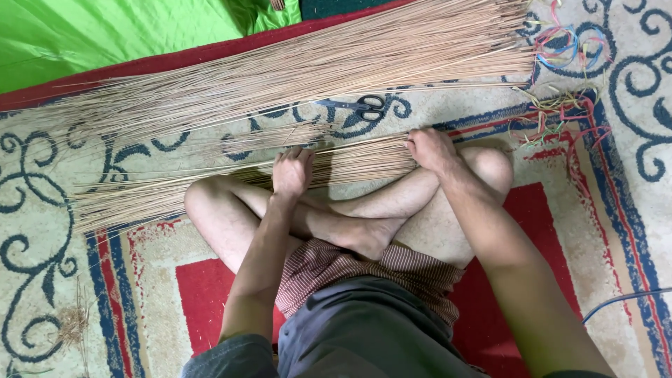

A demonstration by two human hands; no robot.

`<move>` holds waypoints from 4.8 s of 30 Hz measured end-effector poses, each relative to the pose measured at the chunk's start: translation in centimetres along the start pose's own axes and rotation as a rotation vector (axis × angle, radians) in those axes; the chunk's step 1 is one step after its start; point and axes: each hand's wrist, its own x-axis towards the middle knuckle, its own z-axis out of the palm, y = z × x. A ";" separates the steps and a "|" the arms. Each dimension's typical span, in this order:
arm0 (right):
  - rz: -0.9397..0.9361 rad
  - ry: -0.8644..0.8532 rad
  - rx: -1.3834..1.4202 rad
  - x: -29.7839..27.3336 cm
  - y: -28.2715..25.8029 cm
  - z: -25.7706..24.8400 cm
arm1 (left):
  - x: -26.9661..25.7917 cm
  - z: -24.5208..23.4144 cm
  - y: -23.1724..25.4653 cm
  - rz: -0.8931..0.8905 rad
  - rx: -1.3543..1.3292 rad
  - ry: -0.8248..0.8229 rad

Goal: The person sits on the floor and weaves or bundles thin wooden sticks together, using string to secure them and scissors to trim the ends.

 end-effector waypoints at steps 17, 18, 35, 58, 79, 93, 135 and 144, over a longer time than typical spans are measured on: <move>0.016 -0.168 -0.059 3.5 2.6 3.7 | -0.4 2.3 -0.6 -0.141 0.028 -0.244; 0.014 -0.179 -0.074 3.6 2.8 4.1 | -0.4 2.2 -0.5 -0.146 0.030 -0.260; -0.075 -0.072 -0.001 3.4 3.2 5.4 | -0.3 0.8 0.1 -0.185 -0.002 -0.355; 0.132 0.309 1.172 0.4 -0.3 0.3 | 0.3 -1.3 0.9 -0.076 -0.150 -0.353; 0.281 0.414 1.449 -0.2 0.1 -1.0 | 4.8 -7.5 3.1 -0.042 -0.180 -0.431; 0.330 0.522 1.607 -0.4 0.1 -1.3 | 6.1 -10.0 3.6 -0.169 -0.409 -0.575; 0.397 0.573 1.813 0.0 1.6 -1.2 | 6.7 -9.8 4.5 -0.185 -0.388 -0.471; 0.422 0.625 1.800 0.1 1.5 -1.4 | 6.9 -9.2 4.3 -0.159 -0.436 -0.488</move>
